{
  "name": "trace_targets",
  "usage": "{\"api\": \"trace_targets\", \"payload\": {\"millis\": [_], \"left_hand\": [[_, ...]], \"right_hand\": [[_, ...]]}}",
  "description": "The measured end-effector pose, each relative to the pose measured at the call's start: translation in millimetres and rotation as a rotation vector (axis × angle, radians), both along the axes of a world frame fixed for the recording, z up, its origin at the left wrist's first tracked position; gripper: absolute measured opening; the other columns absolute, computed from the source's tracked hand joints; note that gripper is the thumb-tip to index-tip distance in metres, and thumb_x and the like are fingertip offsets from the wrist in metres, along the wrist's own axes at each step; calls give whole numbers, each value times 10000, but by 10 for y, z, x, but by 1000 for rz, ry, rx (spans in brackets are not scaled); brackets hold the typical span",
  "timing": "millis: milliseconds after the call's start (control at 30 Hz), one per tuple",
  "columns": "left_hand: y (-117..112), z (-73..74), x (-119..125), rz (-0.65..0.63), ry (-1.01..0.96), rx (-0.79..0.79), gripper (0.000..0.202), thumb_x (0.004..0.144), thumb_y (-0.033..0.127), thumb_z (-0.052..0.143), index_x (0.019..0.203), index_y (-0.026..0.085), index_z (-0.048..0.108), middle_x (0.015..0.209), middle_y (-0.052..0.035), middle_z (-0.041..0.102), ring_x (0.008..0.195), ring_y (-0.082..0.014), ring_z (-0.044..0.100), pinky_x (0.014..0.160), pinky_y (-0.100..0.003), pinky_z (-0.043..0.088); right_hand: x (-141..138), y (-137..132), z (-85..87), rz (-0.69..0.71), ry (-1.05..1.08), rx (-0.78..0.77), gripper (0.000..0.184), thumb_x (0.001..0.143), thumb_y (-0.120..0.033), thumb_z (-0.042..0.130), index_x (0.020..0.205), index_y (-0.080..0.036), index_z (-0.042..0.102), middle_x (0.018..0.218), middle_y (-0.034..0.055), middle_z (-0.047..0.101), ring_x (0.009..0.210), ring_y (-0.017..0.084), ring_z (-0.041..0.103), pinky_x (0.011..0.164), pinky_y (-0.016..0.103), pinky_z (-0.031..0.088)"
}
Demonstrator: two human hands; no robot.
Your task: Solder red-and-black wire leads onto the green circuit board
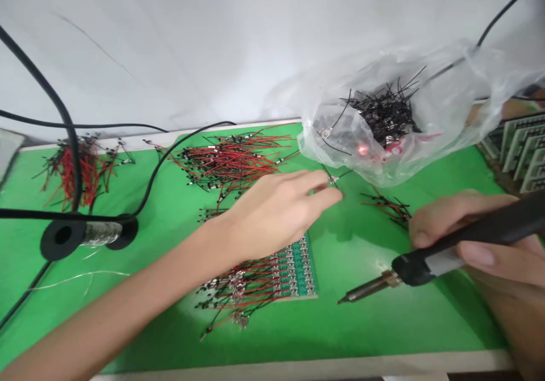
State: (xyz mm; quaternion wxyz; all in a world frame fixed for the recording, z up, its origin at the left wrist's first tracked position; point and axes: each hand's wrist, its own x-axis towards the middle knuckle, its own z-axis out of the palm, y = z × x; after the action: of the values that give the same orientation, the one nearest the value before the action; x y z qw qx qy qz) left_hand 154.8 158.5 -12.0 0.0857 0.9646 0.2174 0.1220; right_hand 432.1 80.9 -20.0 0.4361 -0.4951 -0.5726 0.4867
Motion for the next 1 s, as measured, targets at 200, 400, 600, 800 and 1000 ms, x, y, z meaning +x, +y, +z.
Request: {"api": "trace_targets", "payload": {"millis": [200, 400, 600, 800, 1000], "left_hand": [[144, -15, 532, -22, 315, 178, 233, 936, 53, 446, 1007, 140, 650, 1147, -92, 611, 835, -179, 656, 440, -284, 332], [167, -74, 547, -21, 303, 190, 206, 943, 62, 446, 950, 117, 645, 1197, -119, 597, 944, -211, 643, 464, -293, 354], [113, 41, 129, -5, 87, 20, 164, 1027, 192, 435, 1060, 149, 590, 1128, -79, 606, 999, -174, 605, 749, -294, 529], [-24, 206, -246, 149, -339, -376, 54, 1001, 200, 538, 1010, 180, 588, 1011, -44, 621, 931, -132, 600, 820, -279, 526], [-168, 76, -446, 310, -624, -651, 124, 865, 124, 707, 884, 171, 594, 866, -9, 657, 802, -107, 654, 746, -237, 579]], "right_hand": [[-87, -29, 59, 132, 25, 29, 200, 784, -468, 769, 780, -269, 790, 595, 40, 726, 436, 175, 652, 351, 256, 487], [-81, -26, 29, 209, 56, 15, 164, 820, -450, 748, 845, -293, 788, 591, 25, 735, 440, 167, 656, 371, 236, 507], [-78, -11, 67, 238, 52, -17, 141, 811, -409, 758, 802, -276, 803, 573, 31, 735, 435, 185, 660, 366, 252, 517], [-106, -14, -4, 201, 130, -124, 107, 810, -352, 768, 814, -250, 802, 582, 33, 733, 438, 186, 668, 374, 254, 529], [-212, 27, -106, 81, 299, -186, 106, 847, -310, 755, 876, -217, 796, 615, 25, 744, 477, 161, 687, 436, 230, 560]]}}
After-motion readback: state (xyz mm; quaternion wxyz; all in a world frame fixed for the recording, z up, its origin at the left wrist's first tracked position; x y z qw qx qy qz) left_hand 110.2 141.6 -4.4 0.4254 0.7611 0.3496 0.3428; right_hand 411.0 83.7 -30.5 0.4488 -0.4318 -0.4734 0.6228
